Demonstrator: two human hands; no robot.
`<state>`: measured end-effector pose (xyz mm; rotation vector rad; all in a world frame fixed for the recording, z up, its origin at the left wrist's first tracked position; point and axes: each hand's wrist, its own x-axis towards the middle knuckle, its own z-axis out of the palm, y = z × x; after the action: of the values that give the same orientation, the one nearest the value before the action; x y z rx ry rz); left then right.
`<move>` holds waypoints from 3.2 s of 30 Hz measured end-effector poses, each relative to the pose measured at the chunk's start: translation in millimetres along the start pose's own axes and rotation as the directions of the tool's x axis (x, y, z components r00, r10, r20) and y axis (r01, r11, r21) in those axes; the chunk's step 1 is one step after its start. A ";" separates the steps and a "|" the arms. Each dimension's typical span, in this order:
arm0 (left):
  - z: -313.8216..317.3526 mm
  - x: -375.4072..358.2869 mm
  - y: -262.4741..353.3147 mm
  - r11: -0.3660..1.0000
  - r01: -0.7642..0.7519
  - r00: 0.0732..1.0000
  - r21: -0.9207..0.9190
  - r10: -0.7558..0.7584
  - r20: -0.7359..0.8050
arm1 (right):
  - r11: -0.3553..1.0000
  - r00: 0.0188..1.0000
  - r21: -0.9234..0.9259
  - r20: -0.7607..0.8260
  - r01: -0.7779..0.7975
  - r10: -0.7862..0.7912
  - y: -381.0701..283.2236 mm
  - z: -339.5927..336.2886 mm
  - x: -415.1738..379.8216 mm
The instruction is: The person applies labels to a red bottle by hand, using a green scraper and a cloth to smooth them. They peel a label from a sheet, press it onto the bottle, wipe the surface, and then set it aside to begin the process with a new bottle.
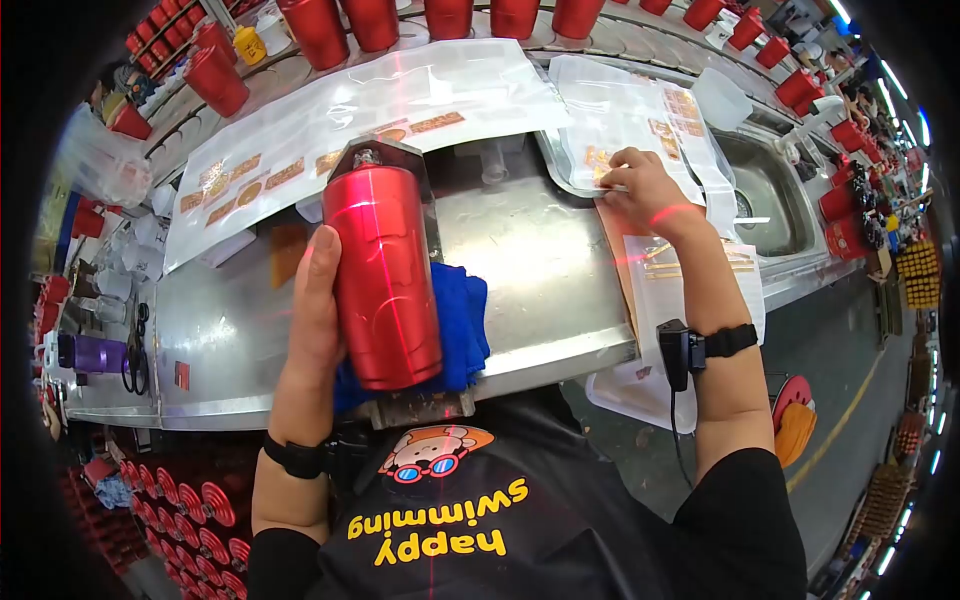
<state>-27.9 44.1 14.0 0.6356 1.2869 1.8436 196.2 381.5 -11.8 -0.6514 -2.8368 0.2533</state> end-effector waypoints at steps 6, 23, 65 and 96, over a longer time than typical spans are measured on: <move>0.2 -0.6 2.5 1.000 0.000 1.000 -0.006 0.000 0.020 | 0.999 0.997 0.021 -0.060 0.045 -0.043 3.2 -0.6 1.7; 67.6 -1.0 63.7 0.105 -0.574 0.777 0.812 0.384 0.499 | 0.200 0.975 0.966 0.130 -0.165 0.179 -115.2 -63.2 4.8; -24.6 -0.4 10.0 0.967 0.173 0.965 -0.189 -0.129 0.227 | 0.844 0.862 0.287 -0.384 0.453 -0.332 -166.6 -34.2 152.4; -1.0 -16.7 -4.9 0.917 -0.211 0.976 0.338 0.215 0.026 | 0.578 0.946 0.749 -0.266 0.324 -0.185 -224.9 -9.5 59.7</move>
<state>-17.7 30.7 9.6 0.9853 1.6152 1.8101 54.2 209.8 56.1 -0.0431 -2.2474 1.2414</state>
